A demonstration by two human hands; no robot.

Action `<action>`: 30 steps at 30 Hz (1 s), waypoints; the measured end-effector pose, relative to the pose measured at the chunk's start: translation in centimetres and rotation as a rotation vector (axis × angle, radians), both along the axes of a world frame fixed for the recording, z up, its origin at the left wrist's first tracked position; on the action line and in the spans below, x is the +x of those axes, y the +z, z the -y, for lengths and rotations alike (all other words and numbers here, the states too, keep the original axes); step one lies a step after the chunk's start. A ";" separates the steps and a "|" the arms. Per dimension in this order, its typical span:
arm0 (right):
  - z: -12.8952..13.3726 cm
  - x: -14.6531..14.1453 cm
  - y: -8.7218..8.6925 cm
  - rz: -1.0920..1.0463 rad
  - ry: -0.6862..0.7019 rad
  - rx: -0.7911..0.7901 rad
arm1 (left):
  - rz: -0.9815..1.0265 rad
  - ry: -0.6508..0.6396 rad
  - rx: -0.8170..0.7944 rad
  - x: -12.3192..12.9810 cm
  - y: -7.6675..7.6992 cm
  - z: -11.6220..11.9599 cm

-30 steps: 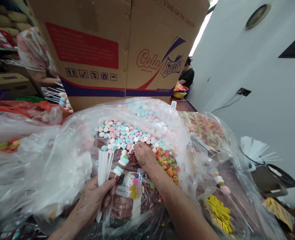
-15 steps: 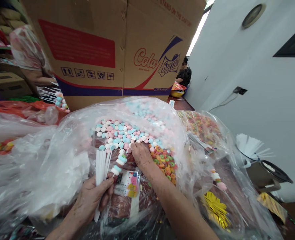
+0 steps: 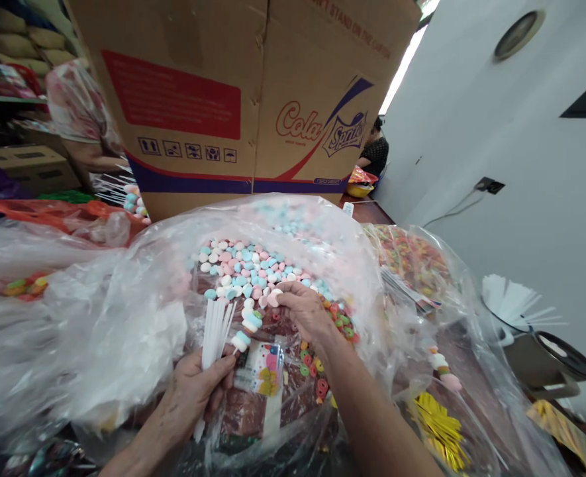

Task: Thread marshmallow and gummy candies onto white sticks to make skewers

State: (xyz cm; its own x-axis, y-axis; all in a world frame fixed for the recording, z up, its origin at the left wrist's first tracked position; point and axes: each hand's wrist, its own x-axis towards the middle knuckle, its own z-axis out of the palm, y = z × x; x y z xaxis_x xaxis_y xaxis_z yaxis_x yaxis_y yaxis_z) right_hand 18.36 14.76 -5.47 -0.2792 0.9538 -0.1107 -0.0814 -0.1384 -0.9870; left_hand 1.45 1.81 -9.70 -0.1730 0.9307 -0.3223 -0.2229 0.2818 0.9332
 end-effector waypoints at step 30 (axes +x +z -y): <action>2.7 -0.9 -1.7 0.285 -0.043 0.471 | -0.009 0.076 0.013 0.3 -1.0 0.1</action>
State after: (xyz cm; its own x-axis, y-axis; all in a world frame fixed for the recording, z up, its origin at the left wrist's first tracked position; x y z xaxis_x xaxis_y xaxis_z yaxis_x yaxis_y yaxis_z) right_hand 17.43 12.10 -7.19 -0.2605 0.9284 0.2649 0.2017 0.3207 -0.9255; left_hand 1.77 1.70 -10.73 -0.2463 0.9190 -0.3080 -0.2350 0.2517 0.9388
